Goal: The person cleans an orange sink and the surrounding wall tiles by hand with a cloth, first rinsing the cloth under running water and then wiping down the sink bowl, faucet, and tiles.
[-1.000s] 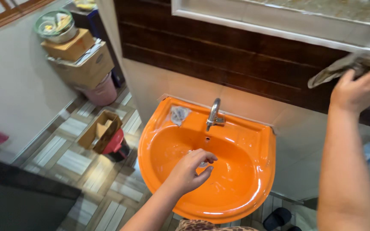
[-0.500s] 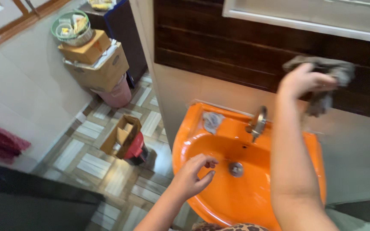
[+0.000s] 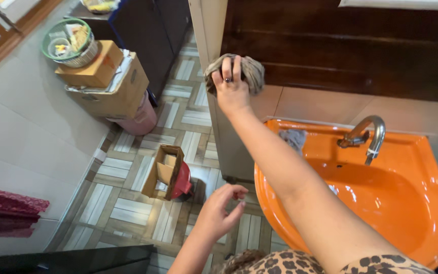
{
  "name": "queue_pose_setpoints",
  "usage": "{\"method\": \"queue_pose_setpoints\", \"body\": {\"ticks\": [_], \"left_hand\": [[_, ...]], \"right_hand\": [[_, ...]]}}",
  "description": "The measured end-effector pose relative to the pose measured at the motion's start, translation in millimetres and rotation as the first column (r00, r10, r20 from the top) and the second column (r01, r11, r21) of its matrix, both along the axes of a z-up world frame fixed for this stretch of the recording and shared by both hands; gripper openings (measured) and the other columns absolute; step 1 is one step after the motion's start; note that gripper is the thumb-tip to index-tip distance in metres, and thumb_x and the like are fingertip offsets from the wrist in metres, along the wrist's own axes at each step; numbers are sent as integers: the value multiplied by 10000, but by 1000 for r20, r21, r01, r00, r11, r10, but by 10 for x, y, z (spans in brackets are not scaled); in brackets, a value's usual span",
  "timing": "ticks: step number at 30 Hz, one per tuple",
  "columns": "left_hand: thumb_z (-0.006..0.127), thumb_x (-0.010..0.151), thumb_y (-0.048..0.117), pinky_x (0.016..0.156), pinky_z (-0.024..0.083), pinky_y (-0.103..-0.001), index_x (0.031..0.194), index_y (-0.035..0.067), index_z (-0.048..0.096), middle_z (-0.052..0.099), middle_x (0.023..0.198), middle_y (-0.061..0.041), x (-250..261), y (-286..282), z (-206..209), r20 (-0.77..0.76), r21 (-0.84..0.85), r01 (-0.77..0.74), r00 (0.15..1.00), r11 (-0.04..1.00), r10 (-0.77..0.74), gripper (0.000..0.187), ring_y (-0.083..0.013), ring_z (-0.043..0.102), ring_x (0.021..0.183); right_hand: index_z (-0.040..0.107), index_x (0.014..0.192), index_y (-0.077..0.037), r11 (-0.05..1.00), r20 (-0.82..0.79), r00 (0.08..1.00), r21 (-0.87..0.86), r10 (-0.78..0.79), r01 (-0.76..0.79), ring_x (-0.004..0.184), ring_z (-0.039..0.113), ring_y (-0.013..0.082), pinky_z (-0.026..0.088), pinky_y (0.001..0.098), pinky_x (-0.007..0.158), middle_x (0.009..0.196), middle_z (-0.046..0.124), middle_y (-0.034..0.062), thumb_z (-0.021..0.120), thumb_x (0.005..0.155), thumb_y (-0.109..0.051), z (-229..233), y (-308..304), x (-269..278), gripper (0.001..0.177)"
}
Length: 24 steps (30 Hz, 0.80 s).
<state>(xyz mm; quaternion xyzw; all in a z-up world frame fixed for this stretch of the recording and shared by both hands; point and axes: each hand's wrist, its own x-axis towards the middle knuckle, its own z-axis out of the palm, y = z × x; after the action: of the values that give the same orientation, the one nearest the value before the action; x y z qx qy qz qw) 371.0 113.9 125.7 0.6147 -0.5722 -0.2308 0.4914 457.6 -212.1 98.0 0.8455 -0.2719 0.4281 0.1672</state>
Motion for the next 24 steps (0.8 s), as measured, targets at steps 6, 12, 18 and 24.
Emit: {"method": "queue_pose_setpoints", "body": {"ticks": [6, 12, 18, 24], "left_hand": [[699, 859, 98, 833, 554, -373, 1120, 60, 655, 680, 960, -97, 263, -50, -42, 43, -6, 79, 996, 997, -78, 267, -264, 684, 953], [698, 871, 110, 831, 551, -375, 1131, 64, 659, 684, 984, -105, 391, -203, -140, 80, -3, 150, 985, 989, -150, 267, -265, 693, 954], [700, 898, 133, 860, 568, -370, 1163, 78, 660, 700, 1055, -99, 311, -451, -405, 39, 58, 157, 986, 986, -160, 274, -244, 708, 968], [576, 1004, 341, 877, 546, -463, 1507, 333, 358, 520, 1322, 132, 186, -1088, -932, -891, 247, 210, 433, 946, 136, 548, -166, 616, 1156]], "right_hand": [[680, 1021, -227, 983, -154, 972, -23, 176, -181, 1181, 465, 312, 385, 494, 1013, 1169, 487, 79, 644, 1003, -208, -292, -671, -1055, 44], [651, 1027, -162, 899, -164, 897, -235, -410, 369, 1261, 473, 457, 452, 499, 836, 1377, 513, 207, 688, 793, -60, -148, -838, -2593, 258], [581, 1118, 34, 958, 219, 968, 282, -119, 54, 1111, 562, 403, 506, 502, 942, 1277, 513, 210, 635, 784, 76, 134, -113, -2688, 341], [557, 1157, -17, 468, 401, 877, 742, 265, -481, 1094, 562, 213, 502, 356, 917, 1168, 546, 126, 622, 780, -7, -38, 1009, -2350, 383]]}}
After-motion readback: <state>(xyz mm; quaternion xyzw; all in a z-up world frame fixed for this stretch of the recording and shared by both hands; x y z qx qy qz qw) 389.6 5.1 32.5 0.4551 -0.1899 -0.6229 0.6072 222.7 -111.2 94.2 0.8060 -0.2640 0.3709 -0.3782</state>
